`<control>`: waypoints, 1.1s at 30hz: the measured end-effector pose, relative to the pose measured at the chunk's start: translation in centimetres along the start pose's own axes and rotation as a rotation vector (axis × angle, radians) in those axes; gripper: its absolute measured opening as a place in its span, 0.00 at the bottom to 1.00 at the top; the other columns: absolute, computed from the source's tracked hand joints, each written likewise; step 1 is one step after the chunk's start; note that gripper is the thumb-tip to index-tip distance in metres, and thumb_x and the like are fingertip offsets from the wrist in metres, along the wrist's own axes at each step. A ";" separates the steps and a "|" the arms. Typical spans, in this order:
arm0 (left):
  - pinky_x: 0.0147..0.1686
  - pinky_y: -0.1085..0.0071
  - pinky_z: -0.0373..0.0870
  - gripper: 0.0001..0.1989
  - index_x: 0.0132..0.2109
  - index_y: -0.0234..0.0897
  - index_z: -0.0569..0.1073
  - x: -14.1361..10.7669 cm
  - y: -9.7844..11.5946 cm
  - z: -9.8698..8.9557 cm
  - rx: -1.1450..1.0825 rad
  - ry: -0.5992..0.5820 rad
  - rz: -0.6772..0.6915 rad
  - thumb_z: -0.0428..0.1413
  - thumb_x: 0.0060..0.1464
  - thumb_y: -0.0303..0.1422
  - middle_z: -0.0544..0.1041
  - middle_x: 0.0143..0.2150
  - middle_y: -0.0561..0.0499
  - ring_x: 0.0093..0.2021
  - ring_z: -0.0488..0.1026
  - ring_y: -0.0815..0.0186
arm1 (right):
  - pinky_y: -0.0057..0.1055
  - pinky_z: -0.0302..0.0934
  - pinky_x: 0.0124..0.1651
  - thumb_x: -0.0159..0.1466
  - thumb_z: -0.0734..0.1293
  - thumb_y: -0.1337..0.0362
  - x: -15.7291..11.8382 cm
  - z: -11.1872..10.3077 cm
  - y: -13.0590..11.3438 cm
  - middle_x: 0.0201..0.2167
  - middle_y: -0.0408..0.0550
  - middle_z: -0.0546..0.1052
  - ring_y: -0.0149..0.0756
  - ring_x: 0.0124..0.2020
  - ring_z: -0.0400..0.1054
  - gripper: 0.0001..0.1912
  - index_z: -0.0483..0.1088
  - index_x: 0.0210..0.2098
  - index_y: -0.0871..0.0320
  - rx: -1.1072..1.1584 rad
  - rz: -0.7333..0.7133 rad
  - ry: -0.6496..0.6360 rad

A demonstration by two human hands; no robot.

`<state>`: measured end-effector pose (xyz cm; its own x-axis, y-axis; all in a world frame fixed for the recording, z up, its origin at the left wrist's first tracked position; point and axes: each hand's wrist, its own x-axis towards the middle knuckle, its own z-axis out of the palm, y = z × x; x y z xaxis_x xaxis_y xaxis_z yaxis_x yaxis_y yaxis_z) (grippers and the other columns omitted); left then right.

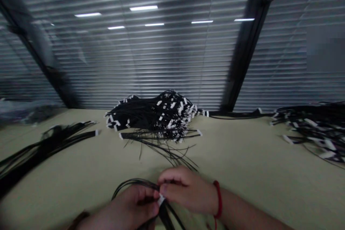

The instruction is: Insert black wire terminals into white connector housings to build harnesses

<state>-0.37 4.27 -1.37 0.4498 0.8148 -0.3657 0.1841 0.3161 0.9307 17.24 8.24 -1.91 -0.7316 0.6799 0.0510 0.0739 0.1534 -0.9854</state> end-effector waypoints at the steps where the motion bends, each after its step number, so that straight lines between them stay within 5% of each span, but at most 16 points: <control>1: 0.19 0.75 0.58 0.07 0.33 0.33 0.72 0.0 0.0 0.0 -0.029 -0.003 -0.010 0.54 0.50 0.33 0.68 0.23 0.56 0.19 0.64 0.73 | 0.22 0.55 0.22 0.65 0.60 0.56 0.0 -0.1 -0.1 0.22 0.39 0.64 0.23 0.21 0.58 0.15 0.65 0.33 0.63 0.005 0.023 -0.005; 15: 0.12 0.77 0.56 0.06 0.30 0.34 0.67 -0.5 1.1 0.5 -0.230 0.063 -0.004 0.54 0.45 0.33 0.65 0.17 0.59 0.15 0.65 0.72 | 0.20 0.56 0.21 0.65 0.60 0.59 0.1 0.1 0.5 0.23 0.39 0.65 0.22 0.19 0.58 0.12 0.65 0.35 0.64 -0.209 0.001 0.007; 18: 0.12 0.79 0.51 0.03 0.32 0.34 0.68 -0.6 1.4 0.5 -0.231 0.099 -0.012 0.54 0.47 0.28 0.65 0.16 0.59 0.14 0.61 0.75 | 0.24 0.60 0.26 0.65 0.61 0.60 0.4 0.3 -1.1 0.26 0.41 0.67 0.25 0.24 0.62 0.11 0.66 0.36 0.63 -0.386 -0.022 0.043; 21: 0.15 0.80 0.50 0.10 0.43 0.37 0.69 -0.8 1.7 0.5 -0.270 0.146 -0.010 0.54 0.51 0.29 0.67 0.19 0.59 0.16 0.60 0.76 | 0.34 0.61 0.37 0.63 0.62 0.62 0.3 0.2 -3.9 0.31 0.44 0.70 0.31 0.31 0.65 0.13 0.65 0.45 0.61 -0.609 -0.021 0.130; 24: 0.17 0.80 0.51 0.16 0.49 0.41 0.67 -1.0 1.9 0.6 -0.309 0.199 0.022 0.53 0.52 0.29 0.68 0.26 0.58 0.19 0.62 0.76 | 0.42 0.53 0.51 0.62 0.62 0.64 -0.9 0.3 -6.8 0.44 0.53 0.68 0.41 0.46 0.60 0.19 0.61 0.52 0.61 -0.814 -0.021 0.269; 27: 0.17 0.80 0.52 0.15 0.48 0.41 0.66 -1.2 1.9 0.5 -0.305 0.263 0.081 0.51 0.52 0.27 0.67 0.26 0.58 0.19 0.61 0.76 | 0.39 0.54 0.46 0.62 0.59 0.66 -3.0 1.3 -8.5 0.39 0.53 0.69 0.41 0.42 0.61 0.08 0.67 0.38 0.60 -0.962 0.004 0.297; 29: 0.18 0.81 0.53 0.16 0.50 0.42 0.65 -1.5 1.9 0.5 -0.295 0.295 0.114 0.50 0.53 0.26 0.66 0.24 0.59 0.19 0.61 0.76 | 0.36 0.56 0.39 0.61 0.57 0.69 -4.2 2.6 -8.6 0.31 0.51 0.70 0.39 0.34 0.63 0.09 0.68 0.30 0.60 -1.039 0.036 0.271; 33: 0.17 0.81 0.52 0.17 0.51 0.42 0.63 -2.8 1.4 1.2 -0.294 0.335 0.139 0.48 0.54 0.28 0.66 0.23 0.59 0.19 0.60 0.75 | 0.37 0.55 0.37 0.58 0.56 0.74 -4.5 5.0 -7.6 0.30 0.54 0.72 0.41 0.31 0.65 0.12 0.70 0.30 0.63 -1.106 0.082 0.204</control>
<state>-0.34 1.85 0.94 0.1372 0.9558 -0.2601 -0.1347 0.2781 0.9510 16.58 0.41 4.51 -0.5798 0.8062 0.1181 0.7509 0.5849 -0.3067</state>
